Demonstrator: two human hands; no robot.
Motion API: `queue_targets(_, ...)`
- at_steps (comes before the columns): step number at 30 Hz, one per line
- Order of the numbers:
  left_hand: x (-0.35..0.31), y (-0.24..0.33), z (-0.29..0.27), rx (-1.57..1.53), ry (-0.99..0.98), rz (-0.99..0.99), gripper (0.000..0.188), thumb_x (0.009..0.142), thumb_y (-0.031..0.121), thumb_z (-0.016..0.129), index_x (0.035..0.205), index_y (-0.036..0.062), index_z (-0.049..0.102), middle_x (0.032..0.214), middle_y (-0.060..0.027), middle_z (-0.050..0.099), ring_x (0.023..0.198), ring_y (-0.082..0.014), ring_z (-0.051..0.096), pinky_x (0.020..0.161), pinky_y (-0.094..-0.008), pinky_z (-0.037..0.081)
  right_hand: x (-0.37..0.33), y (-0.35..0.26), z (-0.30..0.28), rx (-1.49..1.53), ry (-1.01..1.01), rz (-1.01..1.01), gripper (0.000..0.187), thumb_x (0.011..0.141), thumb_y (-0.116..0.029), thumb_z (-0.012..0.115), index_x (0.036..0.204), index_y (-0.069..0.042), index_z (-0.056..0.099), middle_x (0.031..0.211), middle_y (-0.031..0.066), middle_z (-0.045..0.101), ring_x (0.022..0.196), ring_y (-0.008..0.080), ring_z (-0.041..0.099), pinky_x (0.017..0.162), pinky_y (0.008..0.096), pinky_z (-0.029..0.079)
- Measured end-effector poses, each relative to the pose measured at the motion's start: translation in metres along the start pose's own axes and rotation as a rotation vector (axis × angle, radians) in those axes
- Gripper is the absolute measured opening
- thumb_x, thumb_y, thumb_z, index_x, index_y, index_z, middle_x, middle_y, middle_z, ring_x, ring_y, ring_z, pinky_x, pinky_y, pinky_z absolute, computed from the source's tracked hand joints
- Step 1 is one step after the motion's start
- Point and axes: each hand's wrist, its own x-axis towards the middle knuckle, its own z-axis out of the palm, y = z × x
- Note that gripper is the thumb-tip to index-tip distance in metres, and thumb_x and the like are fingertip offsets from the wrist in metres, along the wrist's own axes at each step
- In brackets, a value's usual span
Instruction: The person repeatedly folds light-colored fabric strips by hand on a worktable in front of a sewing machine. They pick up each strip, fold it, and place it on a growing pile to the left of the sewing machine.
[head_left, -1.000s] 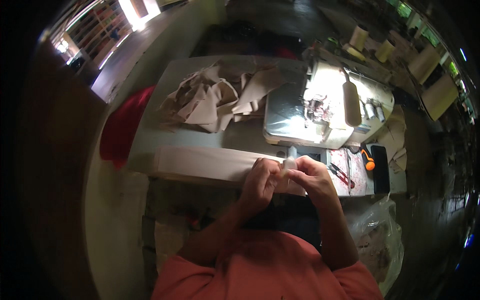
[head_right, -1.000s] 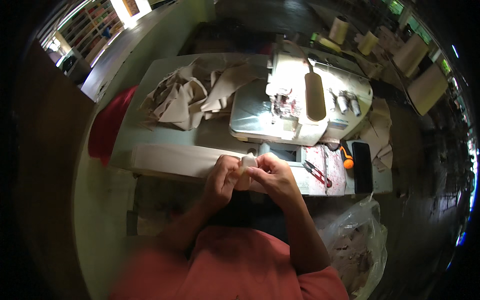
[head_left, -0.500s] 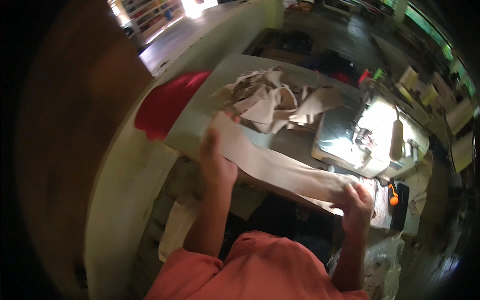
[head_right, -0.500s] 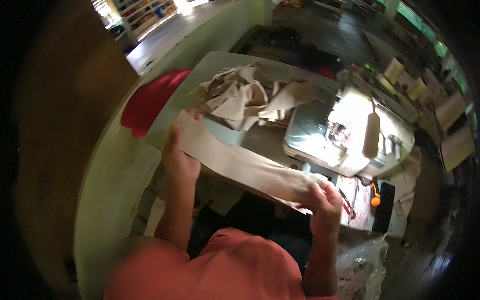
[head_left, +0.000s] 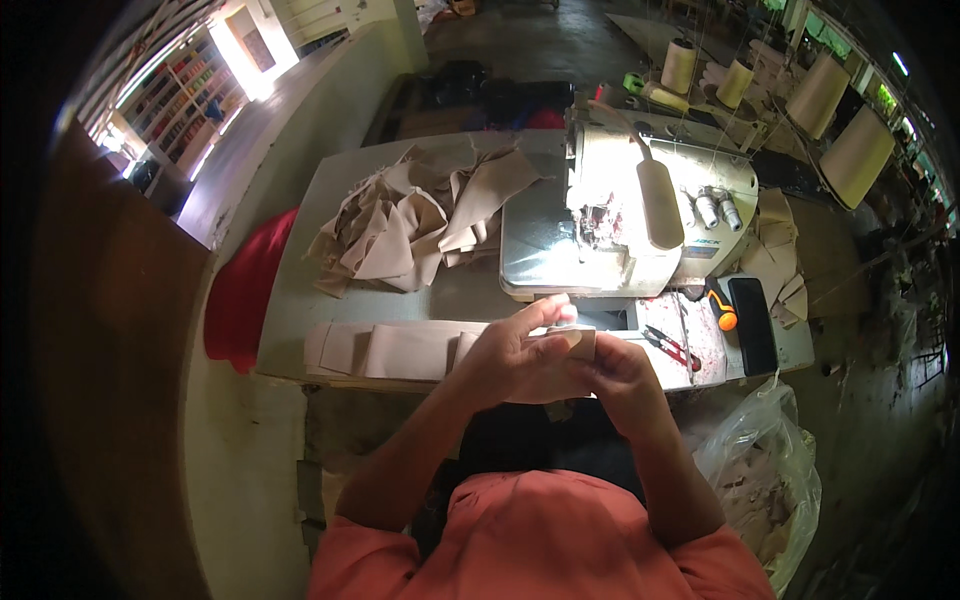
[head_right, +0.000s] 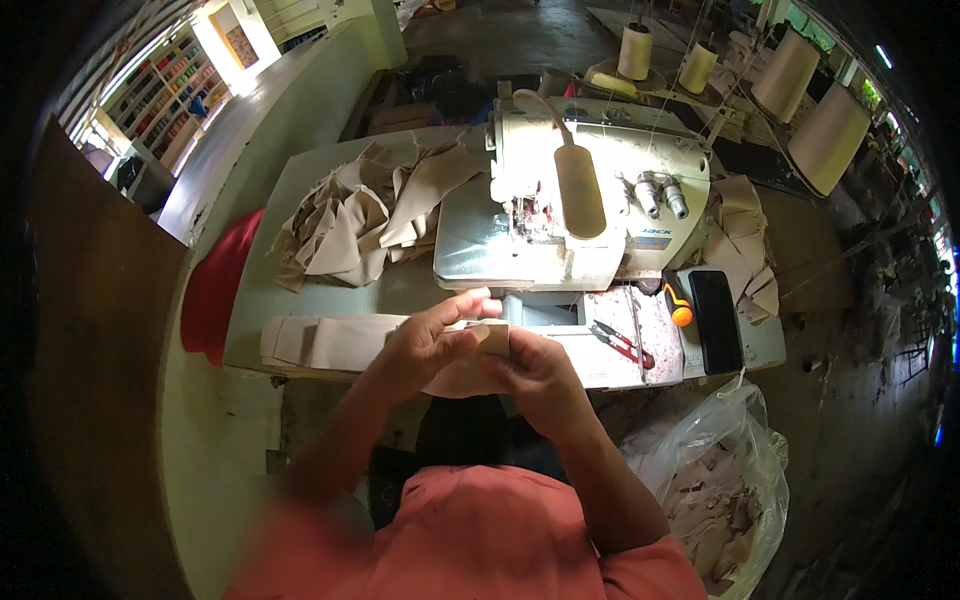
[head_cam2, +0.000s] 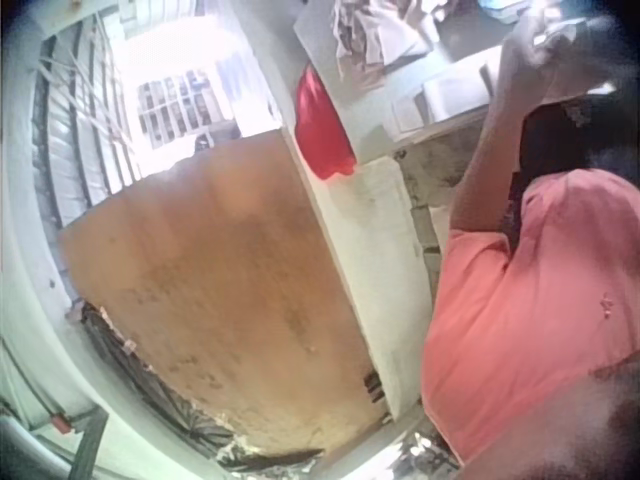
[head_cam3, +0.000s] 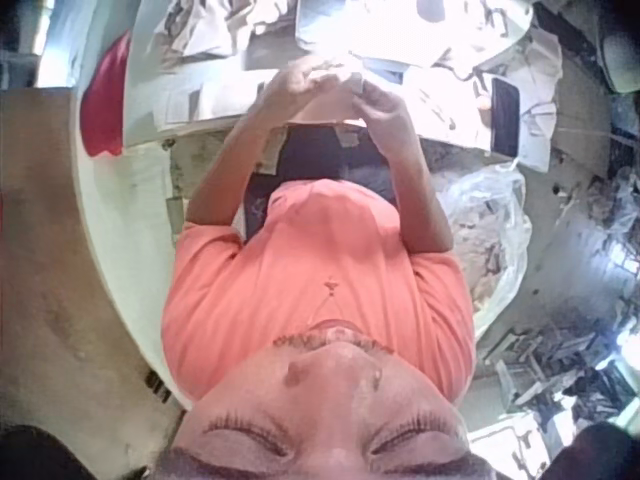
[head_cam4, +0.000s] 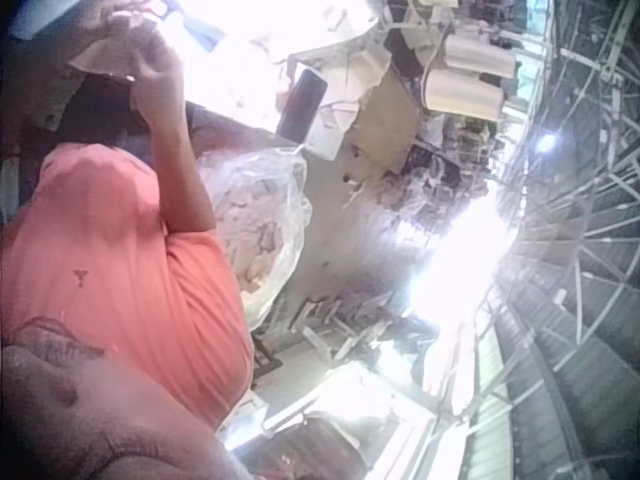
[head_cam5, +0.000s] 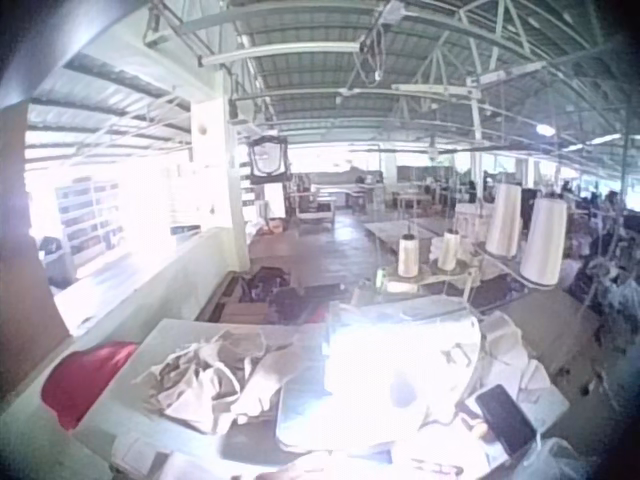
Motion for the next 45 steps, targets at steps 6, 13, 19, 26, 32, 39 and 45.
queue_targets(6,0.010,0.015,-0.007,0.120,0.070,-0.074,0.021,0.080,0.020,0.054,0.084,-0.0008,0.057,0.070,-0.0029,0.056,0.067,-0.0067,0.049,0.060,-0.0232,0.041,-0.001,-0.001,-0.004,0.015,0.070,0.021,0.011,0.080,-0.006,0.052,0.086,0.004,0.053,0.077,0.0059,0.057,0.067,0.0086,0.054,0.058,0.0203,0.045)
queue_targets(13,0.039,0.008,-0.004,0.433,0.133,0.129,0.013,0.080,0.010,0.049,0.080,-0.0020,0.054,0.071,-0.0102,0.056,0.064,-0.0165,0.053,0.060,-0.0260,0.041,0.019,0.008,-0.017,0.138,0.213,0.052,0.012,0.078,-0.008,0.056,0.080,0.004,0.054,0.068,0.0075,0.058,0.055,0.0115,0.057,0.049,0.0200,0.044)
queue_targets(19,0.077,-0.014,-0.016,0.963,0.093,0.571,0.014,0.068,0.006,0.052,0.080,0.0015,0.058,0.073,-0.0101,0.054,0.067,-0.0259,0.050,0.062,-0.0337,0.043,0.041,0.029,-0.031,0.045,0.298,0.028,0.014,0.076,-0.004,0.057,0.086,0.003,0.050,0.068,0.0071,0.057,0.056,0.0116,0.057,0.048,0.0196,0.043)
queue_targets(26,0.083,-0.013,-0.018,1.073,0.090,0.444,0.019,0.065,0.008,0.054,0.082,0.0020,0.049,0.080,-0.0103,0.049,0.078,-0.0255,0.050,0.065,-0.0332,0.044,0.041,0.038,-0.024,0.158,0.330,-0.038,0.015,0.079,0.000,0.052,0.093,0.003,0.048,0.071,0.0059,0.056,0.061,0.0079,0.053,0.054,0.0200,0.045)
queue_targets(32,0.103,-0.016,-0.027,0.978,0.082,0.492,0.020,0.065,0.009,0.056,0.082,0.0022,0.048,0.079,-0.0112,0.049,0.077,-0.0270,0.050,0.066,-0.0353,0.043,0.058,0.033,-0.027,0.108,0.334,-0.014,0.017,0.080,-0.003,0.051,0.094,0.006,0.055,0.076,0.0087,0.059,0.062,0.0090,0.055,0.054,0.0202,0.046)
queue_targets(39,0.078,-0.021,-0.012,1.048,0.112,0.499,0.022,0.068,0.002,0.049,0.088,-0.0059,0.050,0.094,-0.0197,0.050,0.094,-0.0318,0.049,0.085,-0.0376,0.038,0.062,0.038,-0.027,0.114,0.344,-0.019,0.019,0.082,-0.002,0.048,0.099,0.005,0.052,0.073,0.0105,0.059,0.059,0.0112,0.055,0.055,0.0211,0.046)
queue_targets(45,0.117,-0.031,-0.051,1.115,0.069,0.253,0.023,0.071,0.011,0.053,0.093,0.0032,0.052,0.090,-0.0170,0.054,0.083,-0.0303,0.052,0.074,-0.0363,0.043,0.034,0.033,-0.037,0.156,0.437,-0.074,0.017,0.083,-0.004,0.046,0.096,0.005,0.053,0.074,0.0107,0.059,0.061,0.0100,0.054,0.058,0.0209,0.045)
